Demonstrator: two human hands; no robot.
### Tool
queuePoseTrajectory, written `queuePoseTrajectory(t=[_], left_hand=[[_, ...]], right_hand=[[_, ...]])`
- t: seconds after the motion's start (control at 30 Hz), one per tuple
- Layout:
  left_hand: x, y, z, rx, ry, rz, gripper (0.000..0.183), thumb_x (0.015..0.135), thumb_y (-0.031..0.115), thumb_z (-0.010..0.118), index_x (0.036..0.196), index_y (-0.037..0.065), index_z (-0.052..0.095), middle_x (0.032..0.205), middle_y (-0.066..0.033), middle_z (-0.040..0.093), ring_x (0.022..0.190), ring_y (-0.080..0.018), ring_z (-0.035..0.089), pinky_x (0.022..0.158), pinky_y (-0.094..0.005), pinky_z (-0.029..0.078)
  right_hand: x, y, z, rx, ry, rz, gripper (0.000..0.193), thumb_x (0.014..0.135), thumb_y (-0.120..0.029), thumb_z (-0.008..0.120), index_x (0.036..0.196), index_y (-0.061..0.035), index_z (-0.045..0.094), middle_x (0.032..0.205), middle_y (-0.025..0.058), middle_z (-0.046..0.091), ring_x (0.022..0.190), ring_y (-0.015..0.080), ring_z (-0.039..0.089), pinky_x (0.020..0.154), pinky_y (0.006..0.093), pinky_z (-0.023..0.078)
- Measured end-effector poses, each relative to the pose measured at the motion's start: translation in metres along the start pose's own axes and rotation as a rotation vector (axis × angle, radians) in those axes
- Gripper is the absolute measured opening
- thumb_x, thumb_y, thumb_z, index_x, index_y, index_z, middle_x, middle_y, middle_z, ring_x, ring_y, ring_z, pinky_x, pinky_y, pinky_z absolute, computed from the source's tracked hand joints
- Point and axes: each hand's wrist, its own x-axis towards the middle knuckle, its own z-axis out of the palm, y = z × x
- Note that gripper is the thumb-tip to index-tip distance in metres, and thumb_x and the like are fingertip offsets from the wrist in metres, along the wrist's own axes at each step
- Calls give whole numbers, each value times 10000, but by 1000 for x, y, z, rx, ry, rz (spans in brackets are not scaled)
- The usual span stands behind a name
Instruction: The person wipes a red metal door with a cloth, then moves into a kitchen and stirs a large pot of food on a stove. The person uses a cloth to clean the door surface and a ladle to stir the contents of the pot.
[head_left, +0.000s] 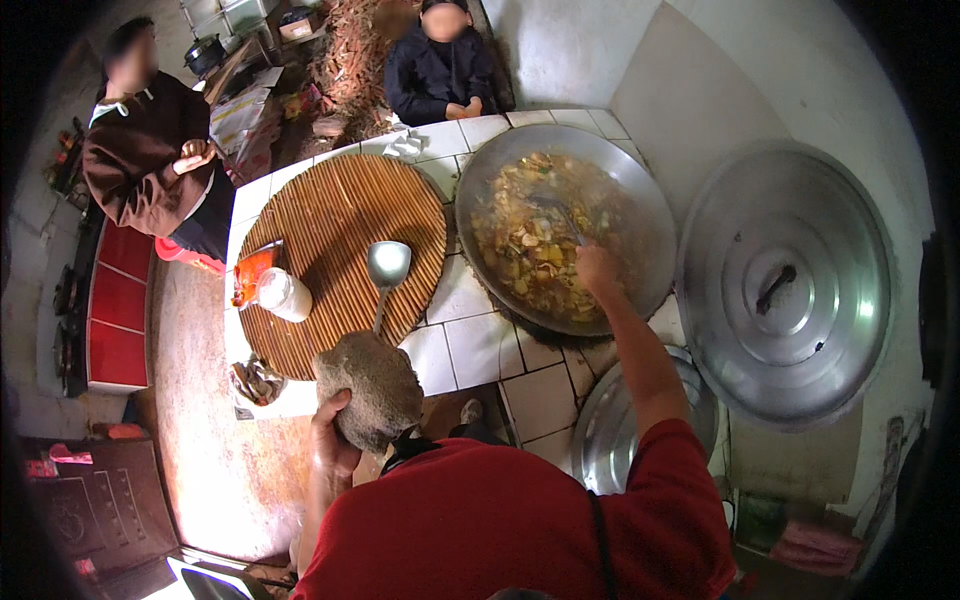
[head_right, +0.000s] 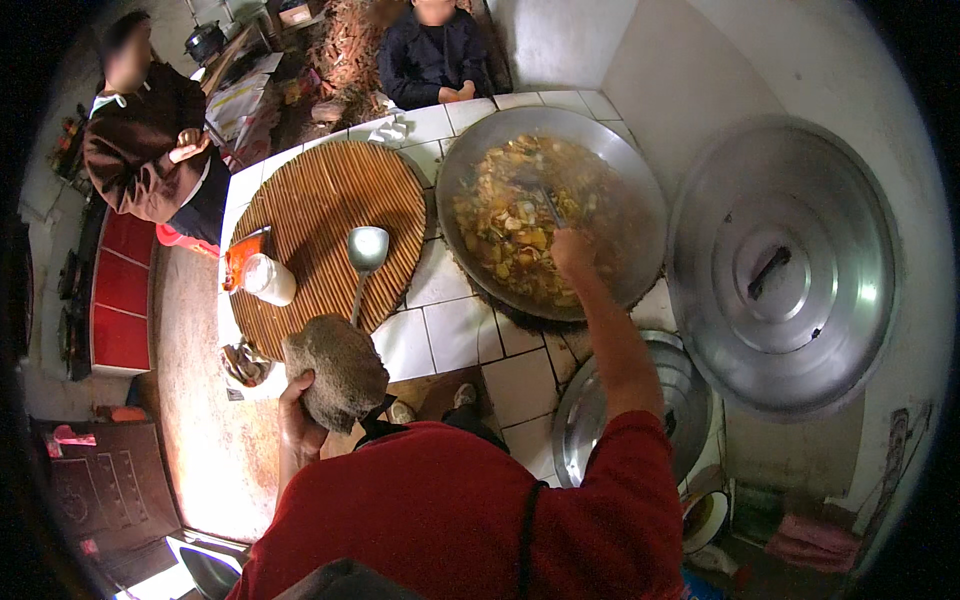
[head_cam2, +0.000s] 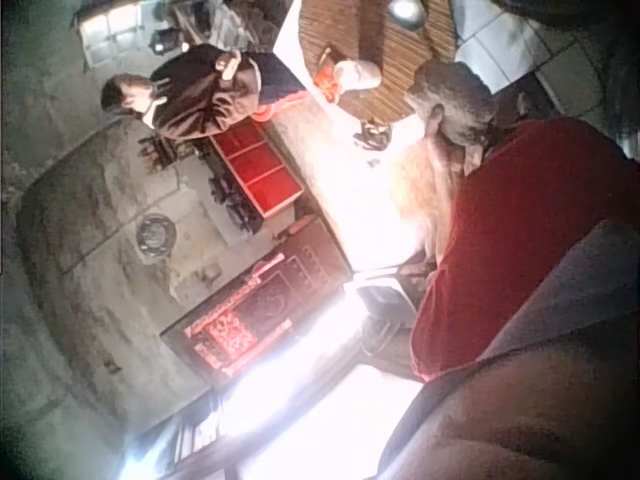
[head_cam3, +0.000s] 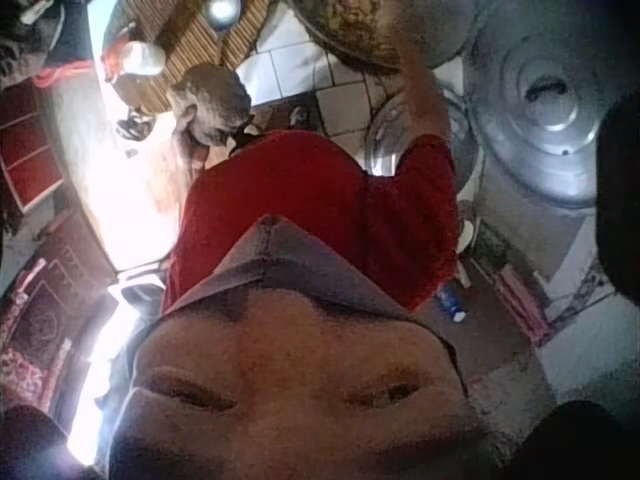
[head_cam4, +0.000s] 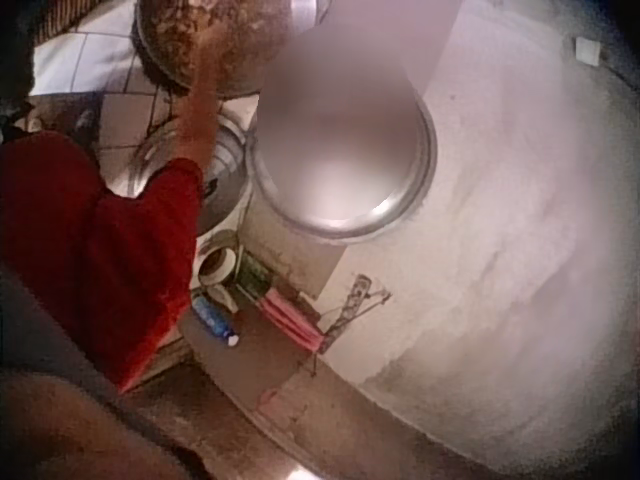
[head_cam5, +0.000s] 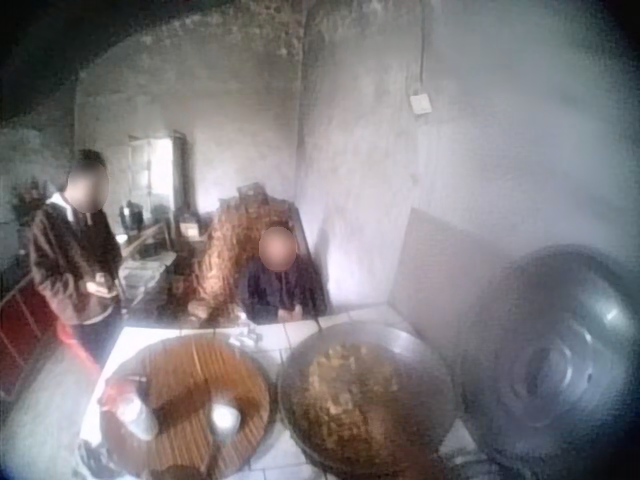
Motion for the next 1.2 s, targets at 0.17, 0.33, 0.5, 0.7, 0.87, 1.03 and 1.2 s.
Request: queuePoseTrajectory(t=[0.17,0.33,0.5,0.7,0.87,1.03,1.2], left_hand=[[0,2,9,14,1,-18,666,794,154,684,1393,26,420,1300,-153,562,1200,-326,541,1050,-476,431],[-6,0,8,2,34,22,651,804,160,680,1389,23,429,1294,-155,570,1198,-329,545,1053,-479,427],[-10,-2,9,-27,21,50,642,811,161,672,1387,16,431,1295,-158,575,1191,-327,556,1049,-468,435],[-3,-4,6,-5,28,37,641,813,164,668,1388,13,429,1293,-161,576,1185,-323,560,1042,-454,444],[2,-2,16,39,1,2,642,804,167,678,1379,11,438,1299,-155,571,1193,-316,552,1050,-455,434],[5,-3,13,105,31,12,691,798,191,687,1403,13,403,1327,-162,542,1227,-328,524,1063,-472,418],[1,-8,22,136,-30,43,721,799,219,699,1414,14,383,1324,-168,534,1228,-334,518,1057,-480,421]], right_hand=[[36,11,-9,471,288,121,446,1054,-304,374,1079,72,613,869,229,641,764,346,631,680,477,511],[115,-6,-14,274,322,36,432,1048,-281,386,1043,61,649,958,235,659,842,381,644,718,492,518],[139,-19,-5,403,485,209,387,1038,-258,415,1063,42,658,973,225,664,824,379,639,734,491,526],[143,14,16,13,92,114,361,1036,-256,430,1133,29,629,976,202,668,830,357,637,724,496,528],[103,60,23,302,374,186,393,1048,-290,403,1138,34,607,928,195,645,814,341,626,709,515,518],[92,98,13,371,335,251,452,1061,-317,356,1087,53,615,1071,211,630,947,386,616,869,524,489],[94,153,33,90,355,380,495,1031,-355,460,1345,27,475,1279,190,584,1098,330,602,888,462,535]])
